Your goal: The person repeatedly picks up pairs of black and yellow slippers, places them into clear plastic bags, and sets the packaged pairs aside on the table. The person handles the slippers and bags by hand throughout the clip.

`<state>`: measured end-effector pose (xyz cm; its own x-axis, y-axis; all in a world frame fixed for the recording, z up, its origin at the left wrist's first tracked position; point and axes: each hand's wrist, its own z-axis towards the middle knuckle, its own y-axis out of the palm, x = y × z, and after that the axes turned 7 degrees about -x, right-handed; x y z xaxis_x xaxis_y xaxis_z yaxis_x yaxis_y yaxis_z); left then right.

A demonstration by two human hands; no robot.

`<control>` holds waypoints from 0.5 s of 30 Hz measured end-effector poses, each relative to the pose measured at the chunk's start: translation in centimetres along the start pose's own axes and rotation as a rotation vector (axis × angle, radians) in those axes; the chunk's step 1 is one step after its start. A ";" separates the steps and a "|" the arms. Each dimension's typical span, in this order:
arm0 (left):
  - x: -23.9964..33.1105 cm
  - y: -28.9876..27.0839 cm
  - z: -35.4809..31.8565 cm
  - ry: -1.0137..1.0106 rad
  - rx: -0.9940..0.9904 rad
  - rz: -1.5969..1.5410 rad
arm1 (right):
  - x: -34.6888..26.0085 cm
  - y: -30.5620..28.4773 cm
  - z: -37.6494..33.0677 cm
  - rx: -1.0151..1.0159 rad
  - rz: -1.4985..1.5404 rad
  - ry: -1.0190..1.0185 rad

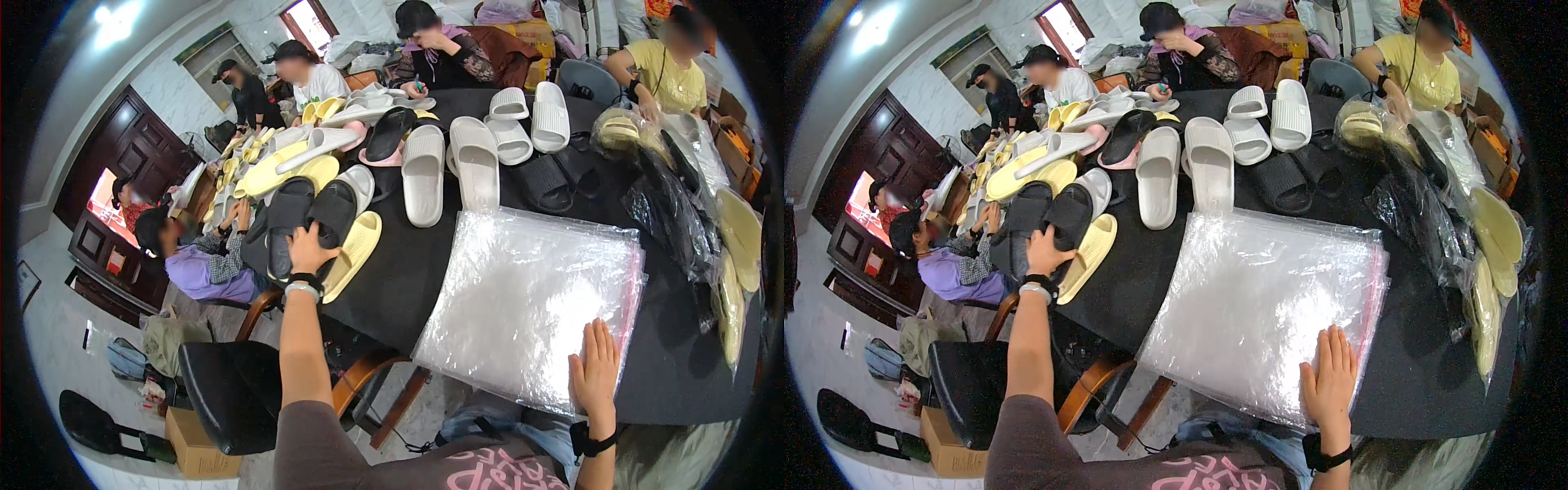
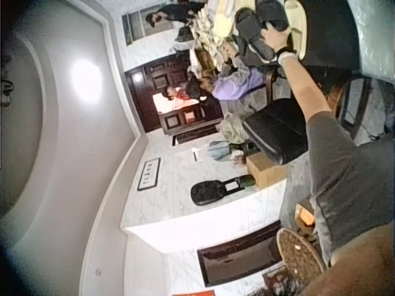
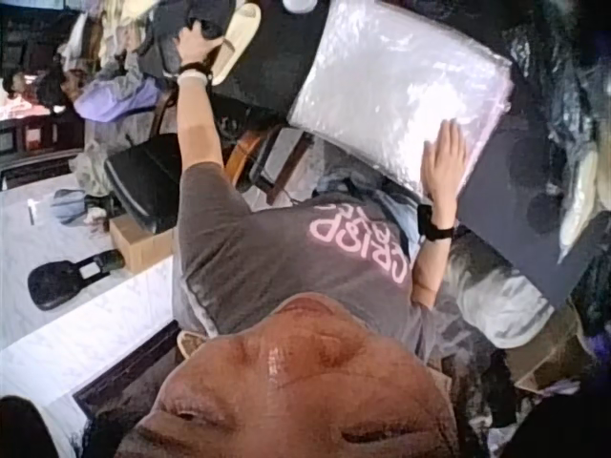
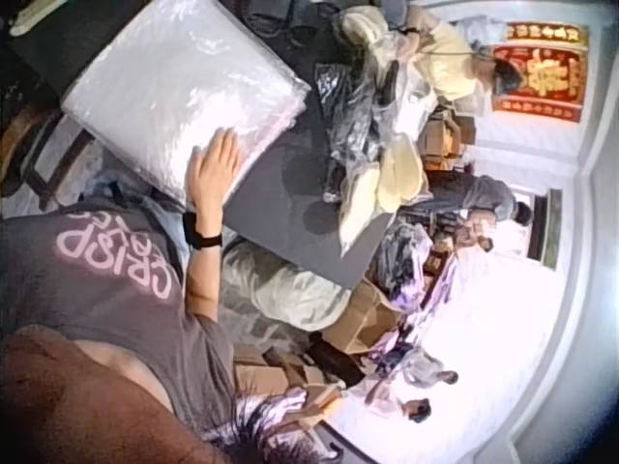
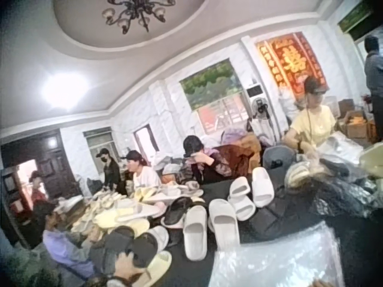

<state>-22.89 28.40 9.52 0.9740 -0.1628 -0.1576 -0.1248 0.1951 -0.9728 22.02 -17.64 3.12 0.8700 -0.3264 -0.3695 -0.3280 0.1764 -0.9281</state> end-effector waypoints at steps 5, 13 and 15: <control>-2.6 -0.4 1.1 -0.010 -0.040 -0.087 | -0.3 -0.5 -0.1 -0.033 0.007 0.035; -3.6 -0.2 2.0 0.004 -0.005 -0.123 | -0.2 -0.3 -0.1 -0.008 -0.017 0.001; -2.9 -1.4 1.2 0.023 -0.059 -0.184 | -0.3 -0.3 -0.1 -0.005 -0.019 -0.002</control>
<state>-25.30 29.70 11.57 0.9768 -0.2130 0.0210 0.0437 0.1027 -0.9937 21.77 -17.64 3.48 0.8767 -0.3278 -0.3521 -0.3136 0.1657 -0.9350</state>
